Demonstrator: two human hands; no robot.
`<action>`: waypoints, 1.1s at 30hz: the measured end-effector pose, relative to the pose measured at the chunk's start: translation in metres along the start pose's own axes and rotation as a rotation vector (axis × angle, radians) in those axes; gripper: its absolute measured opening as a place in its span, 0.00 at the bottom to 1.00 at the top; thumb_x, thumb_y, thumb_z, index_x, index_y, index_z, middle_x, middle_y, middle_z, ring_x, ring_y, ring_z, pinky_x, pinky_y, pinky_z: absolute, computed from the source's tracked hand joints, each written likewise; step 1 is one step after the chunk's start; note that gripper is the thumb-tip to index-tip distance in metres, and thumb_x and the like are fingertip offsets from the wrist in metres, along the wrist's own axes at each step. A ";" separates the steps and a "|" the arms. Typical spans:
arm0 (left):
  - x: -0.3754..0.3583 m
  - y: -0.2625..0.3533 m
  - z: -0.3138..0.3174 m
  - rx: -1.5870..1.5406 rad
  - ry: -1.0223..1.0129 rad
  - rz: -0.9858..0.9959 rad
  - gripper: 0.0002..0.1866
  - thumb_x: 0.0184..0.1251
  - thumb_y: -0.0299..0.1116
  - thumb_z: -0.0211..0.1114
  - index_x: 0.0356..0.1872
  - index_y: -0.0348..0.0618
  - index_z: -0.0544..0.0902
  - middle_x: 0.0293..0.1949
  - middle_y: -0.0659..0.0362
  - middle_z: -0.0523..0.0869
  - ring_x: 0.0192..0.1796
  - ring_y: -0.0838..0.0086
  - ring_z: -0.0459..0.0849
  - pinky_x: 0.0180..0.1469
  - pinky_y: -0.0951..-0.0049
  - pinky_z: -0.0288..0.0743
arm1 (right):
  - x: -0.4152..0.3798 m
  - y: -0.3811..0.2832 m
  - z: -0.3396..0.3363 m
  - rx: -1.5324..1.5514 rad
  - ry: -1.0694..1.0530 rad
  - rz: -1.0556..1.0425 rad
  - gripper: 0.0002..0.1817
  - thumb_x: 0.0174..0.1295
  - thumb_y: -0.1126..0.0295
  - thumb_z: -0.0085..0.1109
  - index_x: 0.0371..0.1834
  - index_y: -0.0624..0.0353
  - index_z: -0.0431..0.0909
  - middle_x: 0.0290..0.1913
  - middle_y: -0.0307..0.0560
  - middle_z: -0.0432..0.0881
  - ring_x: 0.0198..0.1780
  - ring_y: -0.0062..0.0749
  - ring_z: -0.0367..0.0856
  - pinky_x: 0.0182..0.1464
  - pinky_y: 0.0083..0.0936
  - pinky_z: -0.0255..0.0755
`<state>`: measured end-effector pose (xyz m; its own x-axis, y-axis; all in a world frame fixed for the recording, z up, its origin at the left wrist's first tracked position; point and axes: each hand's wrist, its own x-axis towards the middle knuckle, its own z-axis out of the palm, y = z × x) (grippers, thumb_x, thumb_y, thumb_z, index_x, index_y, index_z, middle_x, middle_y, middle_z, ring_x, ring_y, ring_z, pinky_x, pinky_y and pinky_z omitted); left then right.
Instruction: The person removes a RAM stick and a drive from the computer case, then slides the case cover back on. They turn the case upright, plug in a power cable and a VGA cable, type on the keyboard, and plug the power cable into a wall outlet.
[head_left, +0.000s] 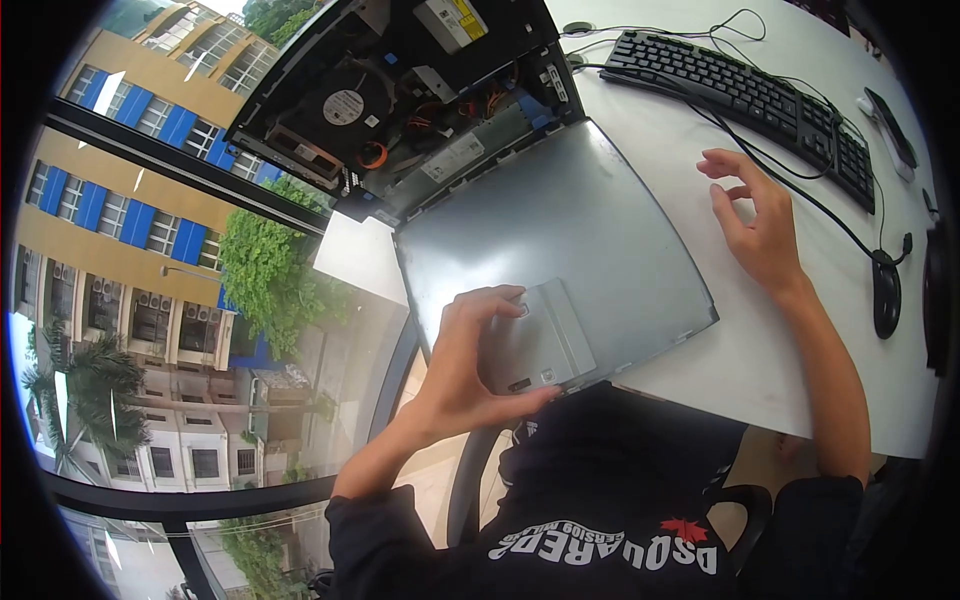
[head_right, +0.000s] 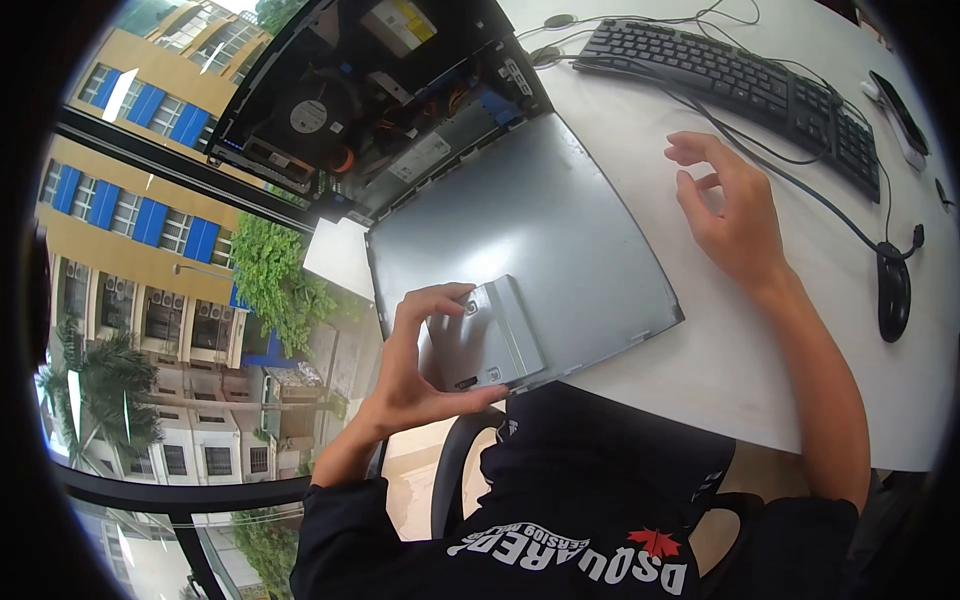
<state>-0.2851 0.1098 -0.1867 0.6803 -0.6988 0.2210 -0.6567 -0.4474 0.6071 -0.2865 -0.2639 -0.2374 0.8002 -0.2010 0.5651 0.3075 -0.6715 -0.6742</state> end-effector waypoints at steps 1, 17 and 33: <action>0.001 0.000 -0.002 0.015 0.007 0.007 0.45 0.44 0.41 0.90 0.62 0.43 0.71 0.65 0.45 0.76 0.67 0.53 0.74 0.68 0.57 0.70 | 0.000 0.000 0.000 0.003 0.002 -0.004 0.19 0.66 0.79 0.59 0.61 0.61 0.81 0.51 0.50 0.91 0.53 0.36 0.89 0.50 0.30 0.82; 0.006 -0.008 -0.004 -0.008 0.027 -0.019 0.46 0.44 0.45 0.91 0.60 0.43 0.70 0.64 0.42 0.79 0.68 0.54 0.79 0.69 0.56 0.70 | 0.002 -0.004 0.000 -0.013 0.005 -0.001 0.19 0.66 0.80 0.58 0.60 0.62 0.81 0.51 0.51 0.91 0.53 0.36 0.90 0.50 0.30 0.82; 0.009 -0.008 -0.011 -0.093 0.027 -0.070 0.47 0.47 0.42 0.89 0.64 0.38 0.68 0.64 0.48 0.75 0.67 0.60 0.76 0.68 0.61 0.72 | 0.001 -0.004 0.000 -0.015 0.004 0.003 0.19 0.66 0.80 0.58 0.60 0.62 0.81 0.51 0.51 0.91 0.53 0.36 0.90 0.50 0.30 0.83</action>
<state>-0.2701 0.1130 -0.1810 0.7328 -0.6518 0.1953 -0.5751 -0.4399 0.6898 -0.2869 -0.2618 -0.2339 0.7988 -0.2057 0.5653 0.2975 -0.6816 -0.6685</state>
